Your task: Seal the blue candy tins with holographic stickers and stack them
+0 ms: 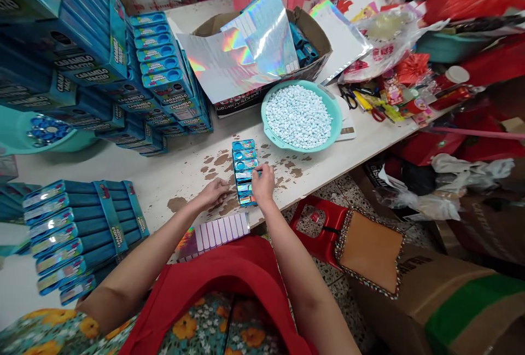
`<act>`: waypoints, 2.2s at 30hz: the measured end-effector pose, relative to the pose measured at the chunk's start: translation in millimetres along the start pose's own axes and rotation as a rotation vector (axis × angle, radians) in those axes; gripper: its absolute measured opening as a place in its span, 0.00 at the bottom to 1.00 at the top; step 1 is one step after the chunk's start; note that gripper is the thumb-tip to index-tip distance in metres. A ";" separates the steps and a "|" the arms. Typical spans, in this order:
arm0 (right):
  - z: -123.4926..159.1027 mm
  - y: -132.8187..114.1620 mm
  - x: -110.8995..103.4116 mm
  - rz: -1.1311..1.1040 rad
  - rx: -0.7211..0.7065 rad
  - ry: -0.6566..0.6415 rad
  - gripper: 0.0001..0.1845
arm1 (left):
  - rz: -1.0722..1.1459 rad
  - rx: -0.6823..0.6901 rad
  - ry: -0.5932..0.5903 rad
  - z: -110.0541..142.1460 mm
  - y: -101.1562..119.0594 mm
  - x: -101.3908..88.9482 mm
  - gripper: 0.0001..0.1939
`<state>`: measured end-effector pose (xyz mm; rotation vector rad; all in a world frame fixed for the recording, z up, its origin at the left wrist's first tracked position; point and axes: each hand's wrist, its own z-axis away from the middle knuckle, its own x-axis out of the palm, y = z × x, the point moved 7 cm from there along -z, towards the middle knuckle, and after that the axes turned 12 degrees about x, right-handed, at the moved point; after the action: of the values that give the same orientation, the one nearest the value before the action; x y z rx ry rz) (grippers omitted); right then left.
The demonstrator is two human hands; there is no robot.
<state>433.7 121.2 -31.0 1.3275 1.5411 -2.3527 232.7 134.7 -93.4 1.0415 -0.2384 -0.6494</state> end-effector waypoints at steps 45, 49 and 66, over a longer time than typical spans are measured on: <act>103.2 -48.5 10.9 -0.168 -0.079 -0.631 0.06 | -0.307 0.065 -0.001 71.5 22.9 -46.9 0.19; 138.6 -22.6 49.4 0.039 -0.186 -0.842 0.04 | -0.798 -0.054 0.045 95.5 -10.7 -82.7 0.15; 148.3 18.9 100.6 0.621 -0.350 -0.593 0.25 | -0.733 -0.139 0.079 145.8 -103.4 -83.9 0.04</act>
<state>284.8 38.6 -90.0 0.7672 1.0820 -1.7524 57.0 44.7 -99.6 1.0099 0.2754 -1.2600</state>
